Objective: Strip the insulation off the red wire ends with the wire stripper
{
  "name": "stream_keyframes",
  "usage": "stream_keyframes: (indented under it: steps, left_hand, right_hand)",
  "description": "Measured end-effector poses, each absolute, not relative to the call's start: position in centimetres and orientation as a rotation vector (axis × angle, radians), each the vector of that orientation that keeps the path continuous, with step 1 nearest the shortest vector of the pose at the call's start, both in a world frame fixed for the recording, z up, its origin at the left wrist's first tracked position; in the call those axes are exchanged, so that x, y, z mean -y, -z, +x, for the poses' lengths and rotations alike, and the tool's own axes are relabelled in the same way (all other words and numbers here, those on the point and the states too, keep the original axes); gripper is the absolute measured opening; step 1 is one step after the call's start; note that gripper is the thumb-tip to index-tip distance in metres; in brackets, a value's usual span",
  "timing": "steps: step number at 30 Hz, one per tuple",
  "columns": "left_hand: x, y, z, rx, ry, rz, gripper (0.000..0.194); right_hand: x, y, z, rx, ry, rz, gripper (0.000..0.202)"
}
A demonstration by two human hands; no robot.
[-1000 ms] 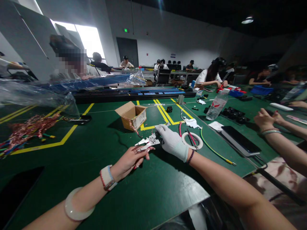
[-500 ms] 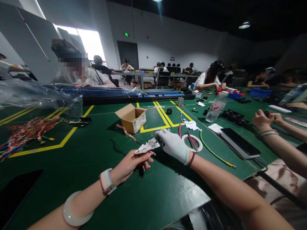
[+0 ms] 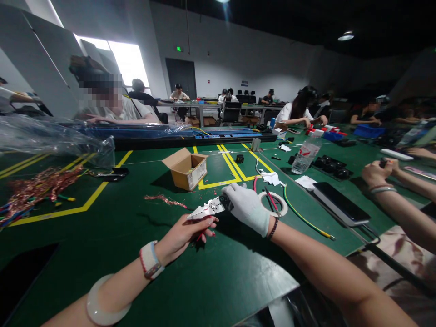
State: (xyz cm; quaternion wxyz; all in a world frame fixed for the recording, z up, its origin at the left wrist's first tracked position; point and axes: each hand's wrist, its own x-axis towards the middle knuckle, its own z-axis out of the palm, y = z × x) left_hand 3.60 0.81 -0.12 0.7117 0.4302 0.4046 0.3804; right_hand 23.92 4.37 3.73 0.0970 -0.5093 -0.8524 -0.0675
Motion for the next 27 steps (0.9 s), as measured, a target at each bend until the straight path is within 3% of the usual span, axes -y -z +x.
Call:
stream_keyframes:
  steps: [8, 15, 27]
  left_hand:
    - [-0.8, -0.3, 3.7, -0.871, -0.858, 0.987, 0.03]
    - [-1.2, -0.6, 3.8, -0.91, -0.901, 0.991, 0.028]
    - [-1.0, -0.7, 3.9, -0.936, -0.927, 1.058, 0.028]
  right_hand:
    - [-4.7, -3.2, 24.3, 2.387, 0.008, -1.398, 0.029]
    - [-5.9, -3.1, 25.3, 2.281, 0.22, -1.433, 0.027]
    - [-7.4, -4.7, 27.6, 2.142, 0.304, -1.49, 0.025]
